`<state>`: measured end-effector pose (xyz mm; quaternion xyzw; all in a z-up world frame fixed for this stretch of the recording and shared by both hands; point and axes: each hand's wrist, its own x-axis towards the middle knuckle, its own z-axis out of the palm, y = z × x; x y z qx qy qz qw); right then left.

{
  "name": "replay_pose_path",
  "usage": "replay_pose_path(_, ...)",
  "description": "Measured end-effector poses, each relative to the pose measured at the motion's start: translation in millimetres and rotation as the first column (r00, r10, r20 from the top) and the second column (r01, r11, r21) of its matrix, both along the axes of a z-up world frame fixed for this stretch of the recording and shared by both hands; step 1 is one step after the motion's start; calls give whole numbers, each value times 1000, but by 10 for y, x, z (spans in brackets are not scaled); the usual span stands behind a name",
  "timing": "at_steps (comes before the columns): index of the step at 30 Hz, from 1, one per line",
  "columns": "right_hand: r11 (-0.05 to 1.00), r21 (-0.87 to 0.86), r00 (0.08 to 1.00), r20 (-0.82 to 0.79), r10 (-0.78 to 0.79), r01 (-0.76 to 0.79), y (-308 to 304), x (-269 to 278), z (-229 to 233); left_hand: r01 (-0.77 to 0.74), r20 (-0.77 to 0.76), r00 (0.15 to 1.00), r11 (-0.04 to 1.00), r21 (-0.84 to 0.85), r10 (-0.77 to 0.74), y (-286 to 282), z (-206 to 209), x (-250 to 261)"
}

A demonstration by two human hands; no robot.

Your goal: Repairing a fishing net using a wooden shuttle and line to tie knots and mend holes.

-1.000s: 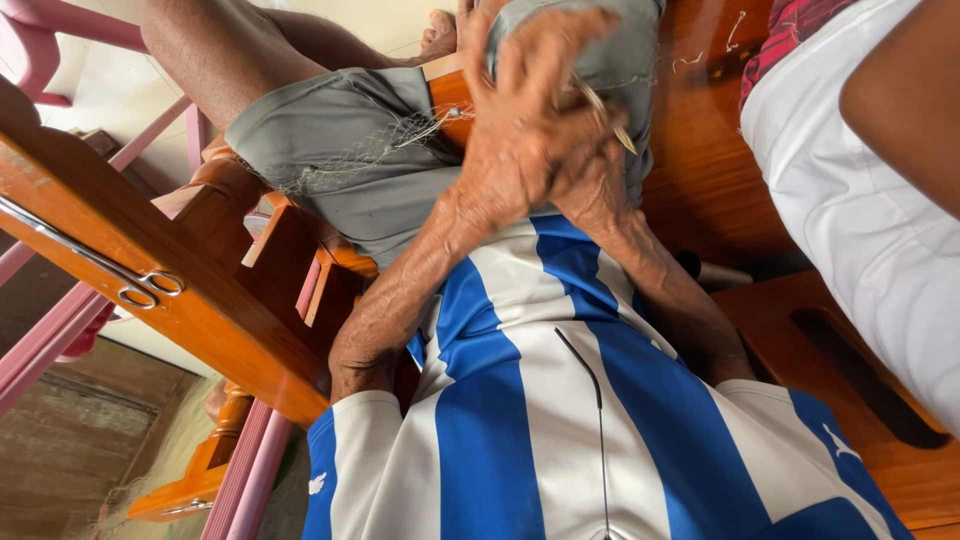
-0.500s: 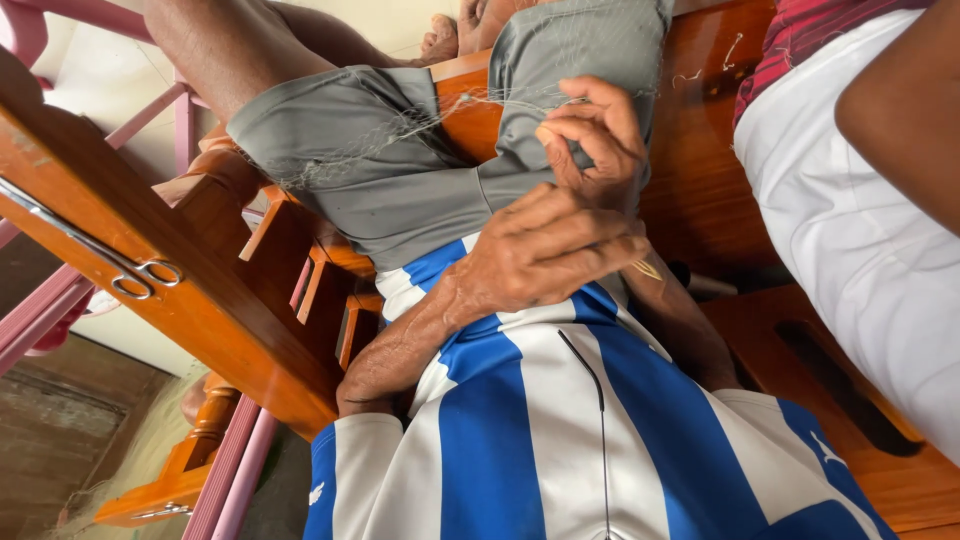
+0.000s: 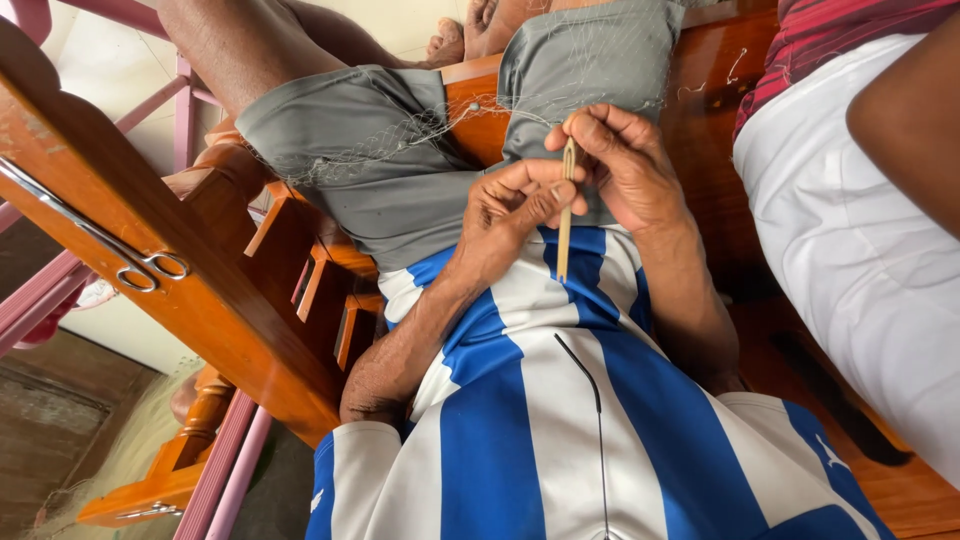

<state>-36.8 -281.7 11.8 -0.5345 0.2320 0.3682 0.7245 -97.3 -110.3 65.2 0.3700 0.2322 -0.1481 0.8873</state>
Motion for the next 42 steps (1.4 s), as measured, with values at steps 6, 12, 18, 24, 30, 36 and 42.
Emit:
replay_pose_path(6, 995, 94, 995, -97, 28, -19, -119, 106, 61, -101, -253, 965, 988, -116, 69, -166, -436, -116)
replay_pose_path(12, 987, 155, 986, -167, -20, 46, -244, 50, -15, -56, -256, 965, 998, 3, 55, -34, -358, 30)
replay_pose_path(18, 984, 178, 990, -140, 11, 14, -350, 2, -166, -55, -151, 985, 985, 162, 80, -157, -545, -6)
replay_pose_path(24, 976, 210, 990, -137, -22, 50, -283, 39, -106, -29, 22, 1000, 933, 360, 22, -75, -536, 127)
replay_pose_path(30, 972, 226, 992, -123, -38, 65, -271, 27, -136, -84, 198, 980, 884, 459, -10, -62, -510, 198)
replay_pose_path(36, 976, 201, 996, -16, 88, -83, -203, 135, 82, -55, 422, 801, 651, 757, -424, 240, -199, 516)
replay_pose_path(42, 999, -17, 992, 123, 40, -38, 2, 111, 166, -169, 584, 742, 750, 640, -331, 269, -184, 535)
